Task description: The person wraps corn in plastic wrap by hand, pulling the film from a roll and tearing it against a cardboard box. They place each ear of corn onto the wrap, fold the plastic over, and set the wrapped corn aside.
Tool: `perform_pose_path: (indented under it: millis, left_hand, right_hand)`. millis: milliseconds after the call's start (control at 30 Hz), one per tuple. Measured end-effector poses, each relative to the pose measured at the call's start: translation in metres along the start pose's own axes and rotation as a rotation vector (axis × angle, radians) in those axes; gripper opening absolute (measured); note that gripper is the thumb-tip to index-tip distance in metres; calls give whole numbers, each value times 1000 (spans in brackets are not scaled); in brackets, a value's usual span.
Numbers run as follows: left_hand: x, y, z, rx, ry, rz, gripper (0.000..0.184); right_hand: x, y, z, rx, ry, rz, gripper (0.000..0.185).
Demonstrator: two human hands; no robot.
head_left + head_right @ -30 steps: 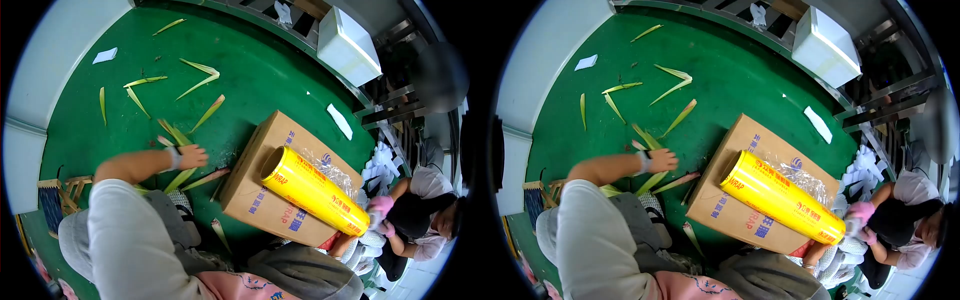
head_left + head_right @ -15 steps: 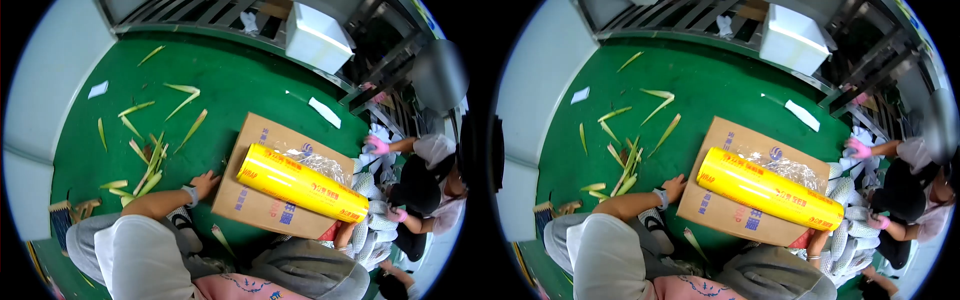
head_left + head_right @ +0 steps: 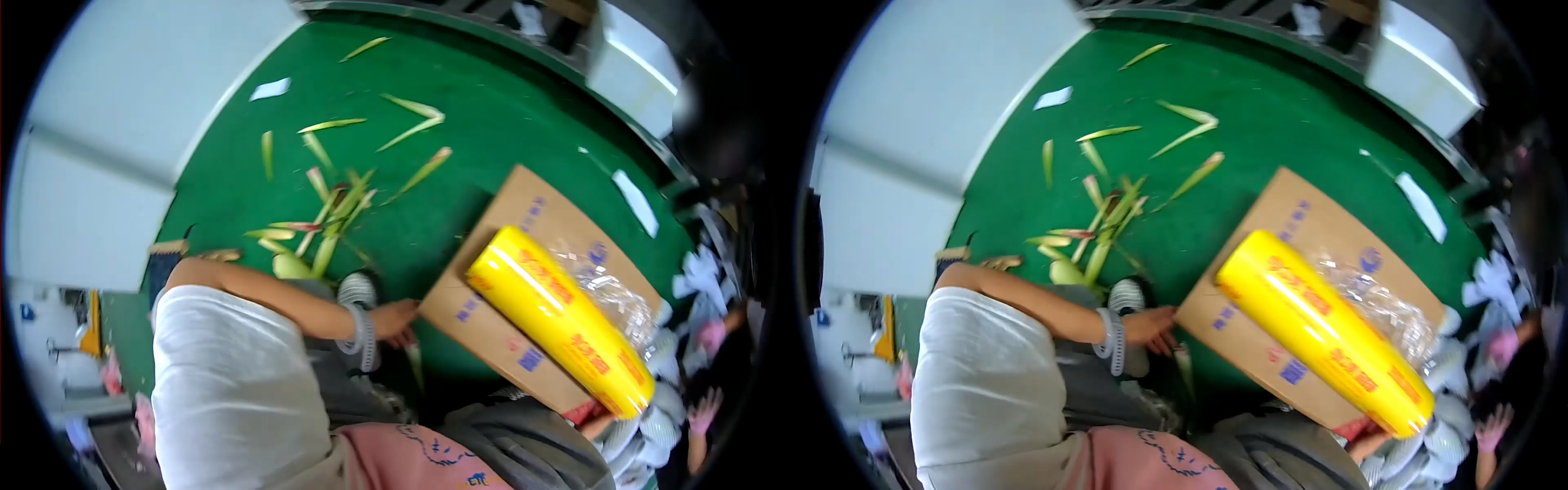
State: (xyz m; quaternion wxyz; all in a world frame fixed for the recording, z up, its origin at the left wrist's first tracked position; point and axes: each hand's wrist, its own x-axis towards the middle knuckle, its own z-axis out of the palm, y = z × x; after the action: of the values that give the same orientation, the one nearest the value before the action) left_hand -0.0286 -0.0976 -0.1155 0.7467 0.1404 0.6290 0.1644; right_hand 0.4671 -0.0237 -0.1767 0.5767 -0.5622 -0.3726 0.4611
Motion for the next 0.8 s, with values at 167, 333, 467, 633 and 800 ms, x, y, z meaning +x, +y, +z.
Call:
perform_pose_path:
  millis: [167,333,467,633,800]
  left_hand:
    - [-82,73,-89,1051,-544,85,42]
    - [-221,86,-198,576,631,312,37]
    - [-194,-88,-208,589,1047,387,20]
    - [-58,-217,-180,-457,788,287,39]
    - [74,-205,-218,-1065,280,478,70]
  right_hand:
    - [10,-2,23,-140,-3,-15,54]
    - [24,-4,65,-222,-91,-40,52]
    - [21,-7,81,-259,-123,-48,52]
    - [22,-17,83,-271,-132,-57,51]
    - [32,-40,65,-245,-57,-46,51]
